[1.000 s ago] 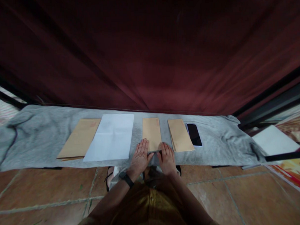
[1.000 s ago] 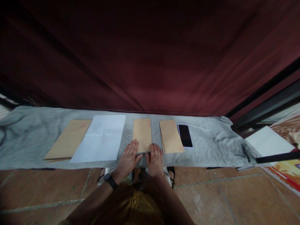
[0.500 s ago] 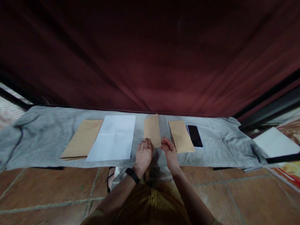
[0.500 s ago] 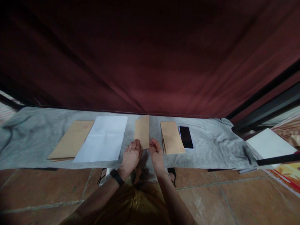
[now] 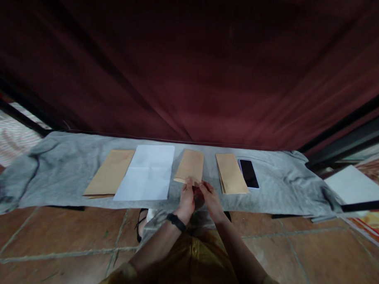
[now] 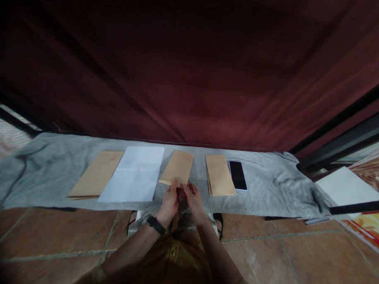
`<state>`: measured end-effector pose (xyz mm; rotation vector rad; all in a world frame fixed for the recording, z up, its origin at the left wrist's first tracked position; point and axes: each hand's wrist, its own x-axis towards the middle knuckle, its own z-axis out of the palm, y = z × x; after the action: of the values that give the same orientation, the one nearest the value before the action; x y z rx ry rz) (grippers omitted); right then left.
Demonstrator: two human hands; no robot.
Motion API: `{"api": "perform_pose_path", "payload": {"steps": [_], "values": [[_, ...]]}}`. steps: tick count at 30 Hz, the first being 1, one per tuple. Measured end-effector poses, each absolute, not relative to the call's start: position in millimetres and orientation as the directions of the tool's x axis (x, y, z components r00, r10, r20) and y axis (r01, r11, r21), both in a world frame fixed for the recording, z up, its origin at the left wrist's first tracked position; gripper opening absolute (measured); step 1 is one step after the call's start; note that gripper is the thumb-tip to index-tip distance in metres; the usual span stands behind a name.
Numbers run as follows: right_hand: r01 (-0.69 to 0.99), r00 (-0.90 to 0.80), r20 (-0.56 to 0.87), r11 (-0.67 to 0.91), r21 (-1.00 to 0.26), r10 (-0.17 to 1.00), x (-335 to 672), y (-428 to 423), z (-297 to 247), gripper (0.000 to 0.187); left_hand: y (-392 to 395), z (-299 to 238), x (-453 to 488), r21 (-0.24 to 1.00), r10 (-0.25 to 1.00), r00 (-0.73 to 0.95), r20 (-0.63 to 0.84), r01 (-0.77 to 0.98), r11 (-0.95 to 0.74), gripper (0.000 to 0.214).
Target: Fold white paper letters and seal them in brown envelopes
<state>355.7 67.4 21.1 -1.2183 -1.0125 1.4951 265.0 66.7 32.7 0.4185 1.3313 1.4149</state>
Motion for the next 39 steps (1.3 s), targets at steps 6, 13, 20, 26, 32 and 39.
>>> {"api": "perform_pose_path", "payload": {"steps": [6,13,20,26,32,39], "values": [[-0.088,0.034,-0.229,-0.225,-0.97,0.973,359.7,75.8,7.1,0.038,57.3,23.4,268.6,0.908,0.898,-0.258,-0.356,-0.324,0.267,0.062],[-0.06,0.079,-0.224,-0.219,-0.974,0.971,373.0,84.3,-3.2,0.03,33.2,26.8,247.7,0.982,0.976,-0.155,-0.151,0.085,0.166,0.028],[-0.043,0.069,-0.276,-0.274,-0.961,0.959,378.5,81.4,-6.8,0.032,18.1,8.8,240.4,0.352,0.934,0.258,0.248,0.874,-0.335,0.062],[-0.049,0.097,-0.306,-0.302,-0.952,0.947,391.8,79.2,-8.0,0.032,5.0,-11.2,224.5,0.195,0.939,0.267,0.217,0.931,-0.31,0.071],[-0.057,0.086,-0.317,-0.313,-0.948,0.945,388.0,76.8,-5.3,0.036,4.7,-4.1,217.6,0.213,0.955,0.207,0.212,0.944,-0.252,0.074],[0.086,0.089,-0.265,-0.272,-0.958,0.96,381.3,80.0,-4.6,0.031,4.5,1.0,218.4,0.209,0.952,0.218,0.214,0.942,-0.263,0.074]]}}
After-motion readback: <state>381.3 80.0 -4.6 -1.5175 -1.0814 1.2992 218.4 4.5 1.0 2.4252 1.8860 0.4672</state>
